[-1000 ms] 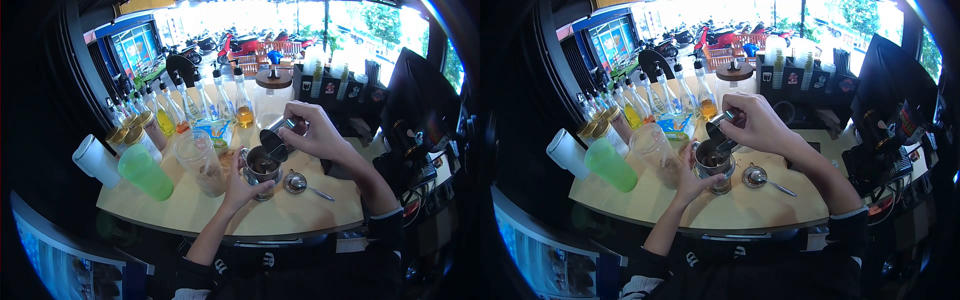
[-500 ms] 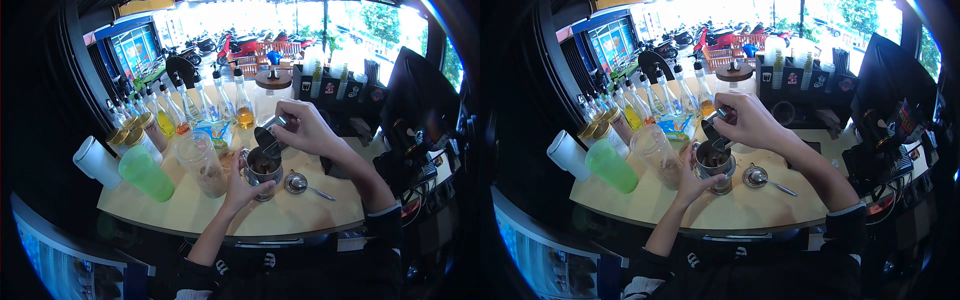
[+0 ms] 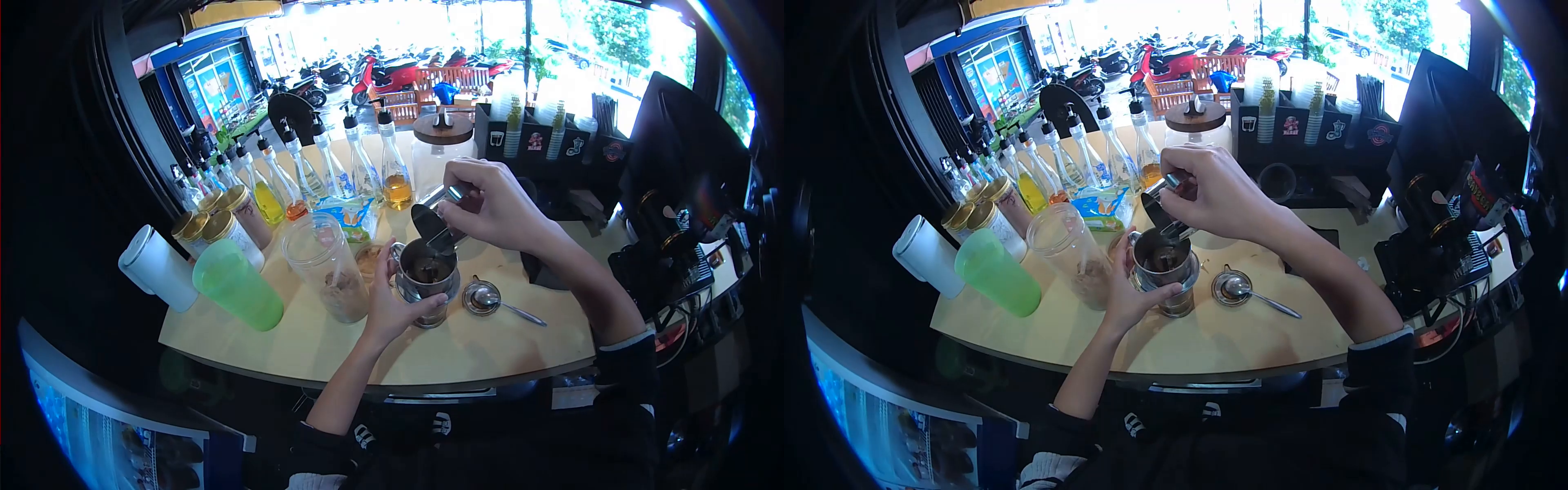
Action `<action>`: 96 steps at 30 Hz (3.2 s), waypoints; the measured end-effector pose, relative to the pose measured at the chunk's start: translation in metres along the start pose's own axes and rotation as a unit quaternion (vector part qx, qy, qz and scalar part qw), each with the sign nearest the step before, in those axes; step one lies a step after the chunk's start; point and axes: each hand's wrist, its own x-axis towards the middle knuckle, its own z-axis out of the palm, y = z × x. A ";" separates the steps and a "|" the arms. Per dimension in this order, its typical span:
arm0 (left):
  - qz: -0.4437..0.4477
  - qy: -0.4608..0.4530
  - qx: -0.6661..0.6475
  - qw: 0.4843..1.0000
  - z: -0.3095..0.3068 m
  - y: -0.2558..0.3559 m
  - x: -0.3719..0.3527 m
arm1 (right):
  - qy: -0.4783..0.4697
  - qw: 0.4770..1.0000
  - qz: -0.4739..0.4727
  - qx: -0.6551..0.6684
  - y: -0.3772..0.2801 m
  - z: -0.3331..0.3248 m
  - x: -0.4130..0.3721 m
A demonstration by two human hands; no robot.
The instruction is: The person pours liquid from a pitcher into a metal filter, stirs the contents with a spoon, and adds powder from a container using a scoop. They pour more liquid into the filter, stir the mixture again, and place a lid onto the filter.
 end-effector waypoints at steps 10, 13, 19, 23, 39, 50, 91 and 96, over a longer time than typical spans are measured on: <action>0.014 -0.002 -0.012 1.000 0.001 0.000 0.000 | -0.035 0.999 -0.020 -0.001 -0.020 -0.002 -0.004; 0.010 -0.003 -0.017 1.000 0.002 0.002 -0.001 | -0.037 0.999 -0.009 0.013 -0.023 -0.005 -0.009; 0.009 -0.004 0.000 1.000 0.001 0.001 0.000 | -0.011 1.000 -0.004 -0.026 -0.017 -0.015 -0.019; 0.015 -0.003 0.009 1.000 0.000 -0.001 0.000 | 0.018 0.998 0.058 0.031 -0.001 -0.022 -0.026; 0.006 0.003 0.019 1.000 0.000 0.003 -0.001 | 0.283 0.832 0.284 0.384 0.193 0.044 -0.103; 0.008 -0.006 -0.001 1.000 0.001 0.006 -0.001 | 0.286 0.806 0.320 0.408 0.216 0.068 -0.144; 0.008 0.001 0.016 1.000 0.000 -0.007 0.001 | -0.128 0.934 -0.014 -0.334 -0.024 -0.006 -0.069; -0.005 -0.002 0.032 0.999 -0.003 0.003 0.002 | -0.163 0.968 0.023 -0.190 -0.037 0.007 -0.033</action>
